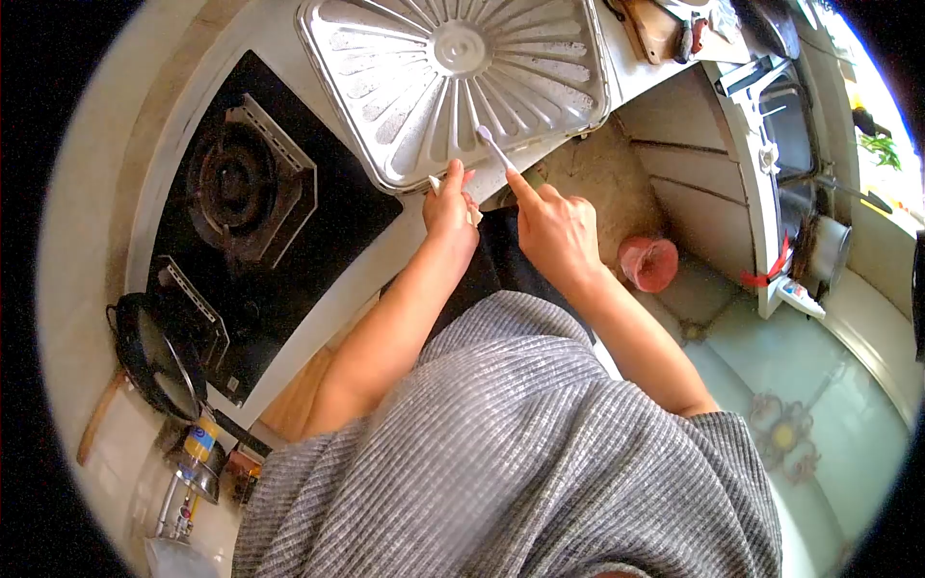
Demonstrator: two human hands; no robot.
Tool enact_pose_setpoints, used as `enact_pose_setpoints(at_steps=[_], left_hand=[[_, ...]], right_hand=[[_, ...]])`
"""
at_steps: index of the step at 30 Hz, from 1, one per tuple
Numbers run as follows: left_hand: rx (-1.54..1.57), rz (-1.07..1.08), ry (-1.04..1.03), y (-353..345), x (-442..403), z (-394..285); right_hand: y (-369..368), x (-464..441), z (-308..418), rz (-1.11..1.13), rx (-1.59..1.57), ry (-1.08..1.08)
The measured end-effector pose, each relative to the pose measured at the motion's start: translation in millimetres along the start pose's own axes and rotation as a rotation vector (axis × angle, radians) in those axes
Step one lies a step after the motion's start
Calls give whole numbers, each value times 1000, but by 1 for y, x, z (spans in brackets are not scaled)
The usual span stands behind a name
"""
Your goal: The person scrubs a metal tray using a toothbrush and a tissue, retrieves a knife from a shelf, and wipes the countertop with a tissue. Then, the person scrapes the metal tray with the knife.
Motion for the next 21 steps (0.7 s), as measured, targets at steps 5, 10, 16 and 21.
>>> enact_pose_setpoints(at_steps=[5,10,16,21], left_hand=[[3,54,-9,0,0,-5],[-42,59,-37,-8,19,-38],[4,89,44,-16,31,-56],[60,103,64,-23,45,-76]], right_hand=[[-8,-45,-26,-136,-43,-23],[43,-21,-41,-433,-501,53],[46,39,-81,-717,-553,50],[24,78,-93,-682,-534,-6]])
Point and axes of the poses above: each hand's wrist, its own x-axis away from the middle knuckle, its own y-axis out of the back of the hand, z = x × y, the point moved 6 cm from there along -x, towards the middle knuckle, and after that the axes turned 4 degrees about -x, right-handed, at the moved point
